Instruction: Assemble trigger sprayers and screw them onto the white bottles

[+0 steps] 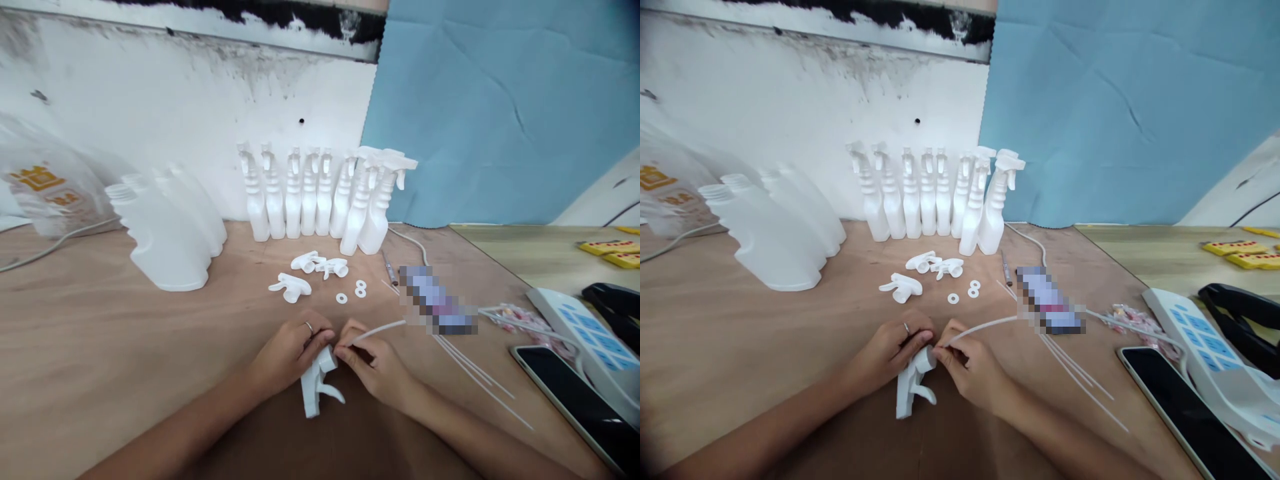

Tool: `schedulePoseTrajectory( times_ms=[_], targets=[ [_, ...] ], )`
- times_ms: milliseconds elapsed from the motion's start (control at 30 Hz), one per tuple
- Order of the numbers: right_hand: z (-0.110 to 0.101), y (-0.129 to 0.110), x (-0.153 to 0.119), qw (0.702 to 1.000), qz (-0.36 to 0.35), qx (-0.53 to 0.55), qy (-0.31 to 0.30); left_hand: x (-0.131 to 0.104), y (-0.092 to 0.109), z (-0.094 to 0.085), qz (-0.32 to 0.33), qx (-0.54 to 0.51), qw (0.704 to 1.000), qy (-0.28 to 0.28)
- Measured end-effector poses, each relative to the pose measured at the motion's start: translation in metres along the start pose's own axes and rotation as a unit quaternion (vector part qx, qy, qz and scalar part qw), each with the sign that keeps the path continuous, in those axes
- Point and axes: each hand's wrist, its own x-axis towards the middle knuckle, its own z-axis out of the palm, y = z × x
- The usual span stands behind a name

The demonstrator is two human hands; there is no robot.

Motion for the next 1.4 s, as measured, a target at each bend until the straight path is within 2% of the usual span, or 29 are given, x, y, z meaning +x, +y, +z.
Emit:
schedulePoseTrajectory(
  times_ms=[67,167,300,400,567,900,1000,1100,1167,1267,1400],
  targets=[
    [0.0,0.001,0.003,0.999,0.013,0.023,0.026,-0.001,0.002,-0.003,-0.005,-0.014,1.0,0.006],
    [-0.001,0.002,0.005,0.997,0.022,0.042,0.066,-0.001,0.007,-0.006,0.012,-0.001,1.0,-0.015],
    [-0.001,-0.001,0.004,0.996,0.008,0.039,0.081,0.0,0.013,-0.007,0.053,0.031,0.997,-0.055],
    [0.0,-0.007,0.002,0.995,0.013,0.042,0.094,0.0,0.013,-0.006,0.045,0.029,0.996,-0.069],
    [-0.001,-0.011,0.002,0.994,0.019,0.069,0.078,-0.001,0.012,-0.006,0.02,0.001,0.995,-0.094],
    [0.002,-0.004,-0.003,0.996,0.036,0.072,0.045,0.0,0.012,-0.005,0.06,-0.058,0.992,-0.094],
    [0.005,-0.003,-0.003,0.995,0.042,0.081,0.047,0.0,0.01,-0.003,0.054,-0.062,0.992,-0.093],
    [0.006,-0.003,0.001,0.988,0.08,0.119,0.059,0.001,0.008,-0.003,0.027,-0.084,0.994,-0.072],
    [0.005,-0.002,0.005,0.98,0.096,0.168,0.057,0.003,0.007,-0.003,-0.007,-0.139,0.99,-0.04],
    [0.002,0.0,0.008,0.967,0.086,0.235,0.036,0.005,0.006,-0.005,-0.057,-0.284,0.957,0.015],
    [0.003,0.005,0.007,0.954,0.085,0.285,-0.038,0.004,0.007,-0.004,-0.057,-0.398,0.914,0.052]
  ],
)
